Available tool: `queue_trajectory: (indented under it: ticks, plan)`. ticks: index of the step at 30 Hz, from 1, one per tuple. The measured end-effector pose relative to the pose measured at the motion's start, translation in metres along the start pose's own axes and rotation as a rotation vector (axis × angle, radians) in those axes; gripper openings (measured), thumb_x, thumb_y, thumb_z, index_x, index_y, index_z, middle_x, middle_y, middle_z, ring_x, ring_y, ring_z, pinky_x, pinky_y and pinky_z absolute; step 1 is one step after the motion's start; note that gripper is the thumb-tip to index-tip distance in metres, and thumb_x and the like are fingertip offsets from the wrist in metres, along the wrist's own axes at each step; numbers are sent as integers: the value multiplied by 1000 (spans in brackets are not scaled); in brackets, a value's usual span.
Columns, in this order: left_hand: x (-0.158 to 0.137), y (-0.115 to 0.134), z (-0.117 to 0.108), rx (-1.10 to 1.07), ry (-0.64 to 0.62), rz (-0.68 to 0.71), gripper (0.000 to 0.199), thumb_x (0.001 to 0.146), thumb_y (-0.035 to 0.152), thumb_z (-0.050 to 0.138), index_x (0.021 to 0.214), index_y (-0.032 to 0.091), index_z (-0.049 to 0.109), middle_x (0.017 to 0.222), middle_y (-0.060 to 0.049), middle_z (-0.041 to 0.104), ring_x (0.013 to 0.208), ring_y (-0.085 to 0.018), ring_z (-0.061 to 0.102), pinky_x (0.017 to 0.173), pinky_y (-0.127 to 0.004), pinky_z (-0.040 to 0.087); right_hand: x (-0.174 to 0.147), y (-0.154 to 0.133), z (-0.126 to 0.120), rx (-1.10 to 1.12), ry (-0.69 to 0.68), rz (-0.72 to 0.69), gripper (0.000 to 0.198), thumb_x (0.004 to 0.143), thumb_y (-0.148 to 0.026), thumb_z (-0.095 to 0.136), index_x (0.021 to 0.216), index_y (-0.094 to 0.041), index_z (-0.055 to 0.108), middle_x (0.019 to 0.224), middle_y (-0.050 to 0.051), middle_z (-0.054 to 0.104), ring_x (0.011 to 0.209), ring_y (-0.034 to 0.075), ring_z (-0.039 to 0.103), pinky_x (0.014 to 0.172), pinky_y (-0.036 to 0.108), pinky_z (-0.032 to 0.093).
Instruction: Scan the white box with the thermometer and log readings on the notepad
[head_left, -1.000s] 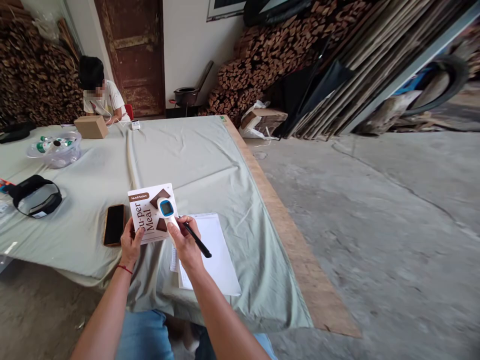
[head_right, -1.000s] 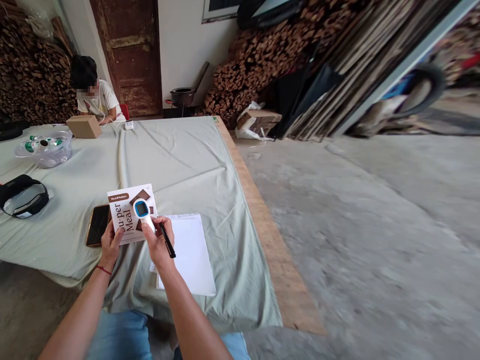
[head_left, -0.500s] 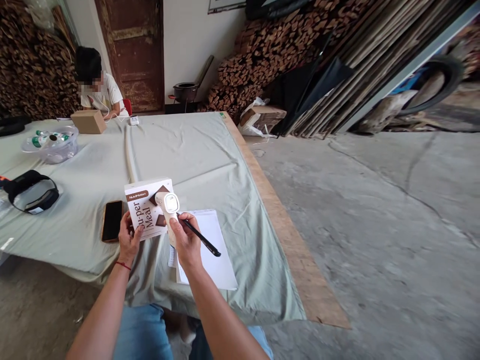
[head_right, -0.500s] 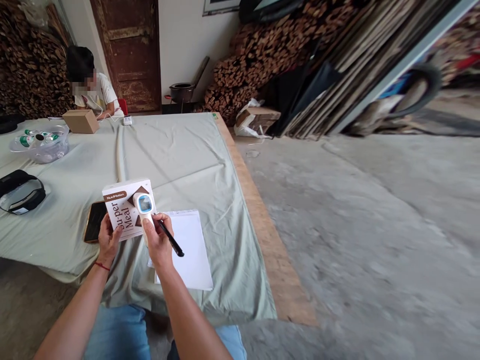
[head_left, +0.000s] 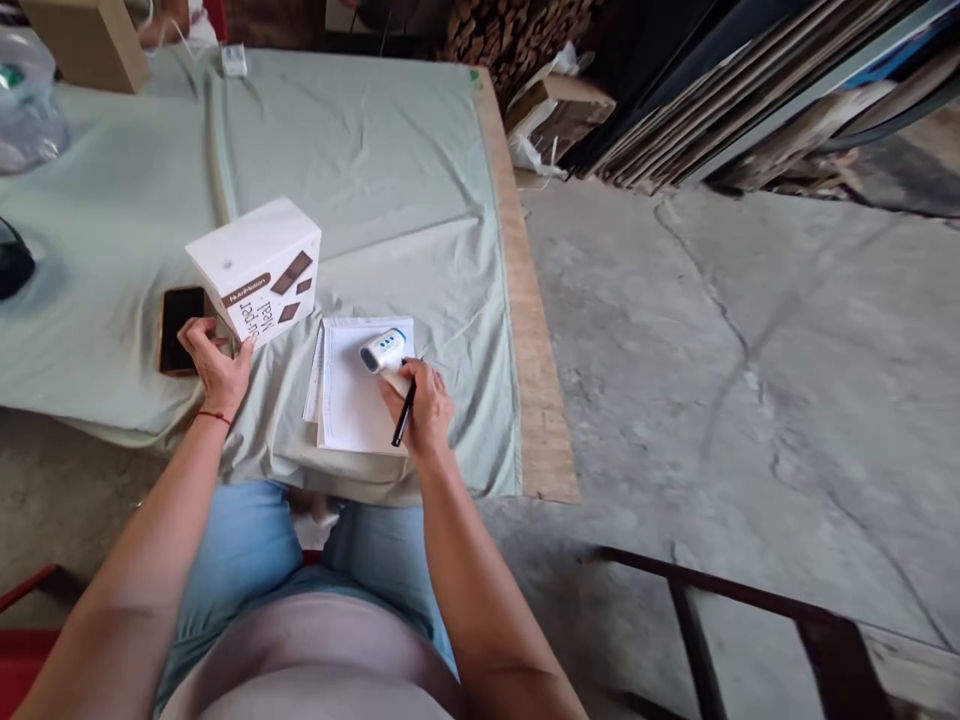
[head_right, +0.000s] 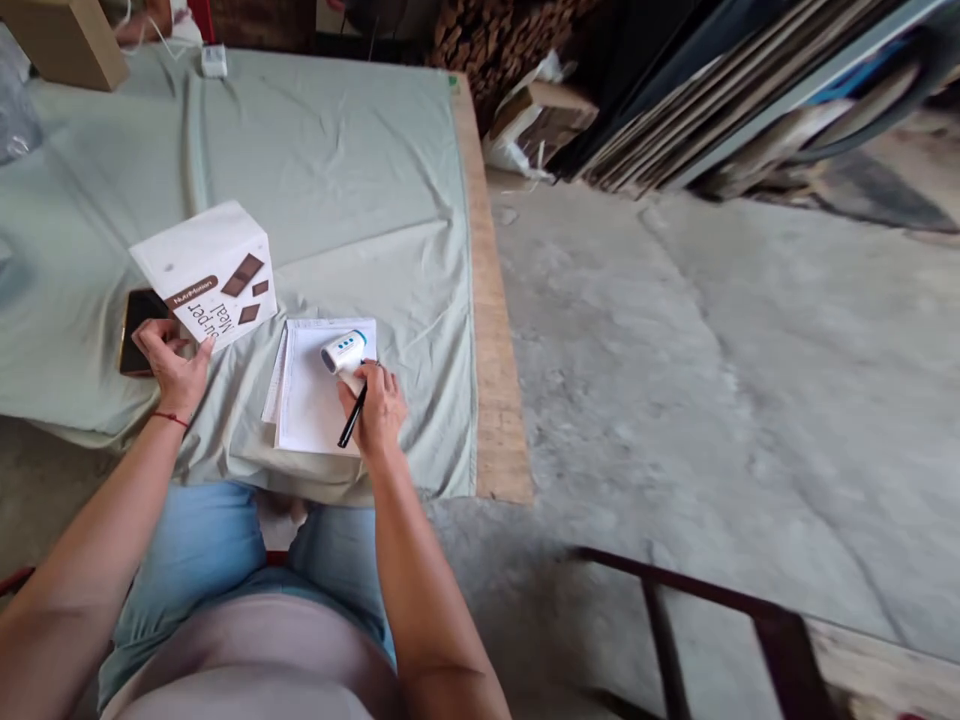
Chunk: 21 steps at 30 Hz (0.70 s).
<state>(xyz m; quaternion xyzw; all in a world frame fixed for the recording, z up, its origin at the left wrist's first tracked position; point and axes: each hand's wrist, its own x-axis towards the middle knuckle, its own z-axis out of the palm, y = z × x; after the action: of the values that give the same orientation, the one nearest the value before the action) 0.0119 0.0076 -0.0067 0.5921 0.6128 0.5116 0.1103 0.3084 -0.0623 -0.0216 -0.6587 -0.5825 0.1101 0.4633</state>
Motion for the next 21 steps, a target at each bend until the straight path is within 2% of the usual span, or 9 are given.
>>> queue_trajectory:
  ticks: [2,4,6,7,9,12,15,18,21]
  plan:
    - [-9,11,-5,124,70,82,48,80,41,78,110,20,47,126,-17,47,126,-31,47,100,-47,51,-3,7,-6,-70,16,-75,26,91,-48,60,94,-22,61,113,13,69,104,28,61,90,44,49]
    - [-25,29,-10,167,-5,236,29,88,38,69,103,21,51,118,-13,51,119,-28,52,103,-48,48,-9,0,-13,-48,60,-126,27,96,-46,54,103,-22,65,115,14,68,108,28,61,92,45,49]
    - [-46,47,-12,136,-259,401,19,95,38,61,104,22,57,115,-10,56,115,-25,56,103,-46,49,-22,-15,-17,72,93,-115,31,98,-42,48,111,-22,68,106,11,68,100,25,64,88,42,51]
    - [-56,55,-13,99,-409,477,23,95,41,62,108,23,59,120,-10,57,118,-25,56,104,-45,50,-30,-24,-17,160,94,-74,33,99,-40,46,113,-21,69,99,9,68,91,23,65,82,40,52]
    - [-74,65,-12,87,-593,567,27,94,42,63,113,22,64,128,-12,58,125,-28,55,106,-47,47,-50,-40,-15,332,58,38,30,97,-36,47,111,-22,69,84,4,66,78,20,65,74,35,53]
    - [-89,68,-10,166,-687,540,26,92,36,65,114,22,68,134,-13,59,130,-32,52,109,-52,44,-77,-53,-4,448,-15,179,17,89,-32,57,96,-21,68,75,-1,66,66,16,62,64,29,51]
    - [-91,64,-11,201,-742,500,31,87,32,69,116,21,70,138,-14,57,133,-34,50,112,-54,41,-92,-52,5,444,-78,206,10,85,-28,58,85,-21,65,65,-3,62,55,12,54,55,25,46]
    - [-88,63,-13,180,-772,504,36,84,31,72,119,21,69,139,-14,56,135,-34,48,114,-55,40,-96,-47,8,390,-145,103,9,85,-24,55,83,-22,64,62,-4,60,52,12,53,53,25,45]
    - [-88,63,-13,171,-779,503,36,85,30,71,120,21,69,138,-14,57,136,-34,48,115,-55,40,-95,-44,8,275,-147,-95,8,85,-20,55,82,-23,62,65,-3,62,57,14,57,57,27,48]
